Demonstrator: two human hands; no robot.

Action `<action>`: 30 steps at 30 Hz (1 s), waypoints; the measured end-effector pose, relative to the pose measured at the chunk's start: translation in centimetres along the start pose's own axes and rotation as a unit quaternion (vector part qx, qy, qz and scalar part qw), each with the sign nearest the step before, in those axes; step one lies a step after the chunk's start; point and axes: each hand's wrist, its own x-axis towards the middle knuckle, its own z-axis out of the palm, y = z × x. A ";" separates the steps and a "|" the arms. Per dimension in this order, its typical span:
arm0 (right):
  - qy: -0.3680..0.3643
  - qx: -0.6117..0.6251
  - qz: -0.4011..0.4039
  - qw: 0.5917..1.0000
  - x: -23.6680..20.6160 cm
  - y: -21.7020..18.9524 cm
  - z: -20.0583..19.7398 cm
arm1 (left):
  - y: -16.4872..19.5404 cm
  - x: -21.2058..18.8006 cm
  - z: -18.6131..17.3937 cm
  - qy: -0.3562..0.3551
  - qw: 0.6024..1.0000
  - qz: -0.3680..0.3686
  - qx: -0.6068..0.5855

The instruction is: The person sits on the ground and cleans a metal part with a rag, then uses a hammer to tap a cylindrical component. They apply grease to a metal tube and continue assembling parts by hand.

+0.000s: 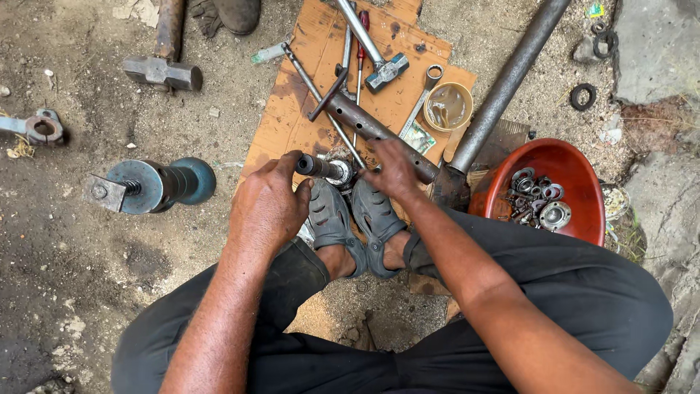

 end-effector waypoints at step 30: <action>-0.071 0.098 -0.108 0.987 2.4 -6.1 1.1 | -0.3 0.0 0.3 0.005 0.999 0.005 -0.038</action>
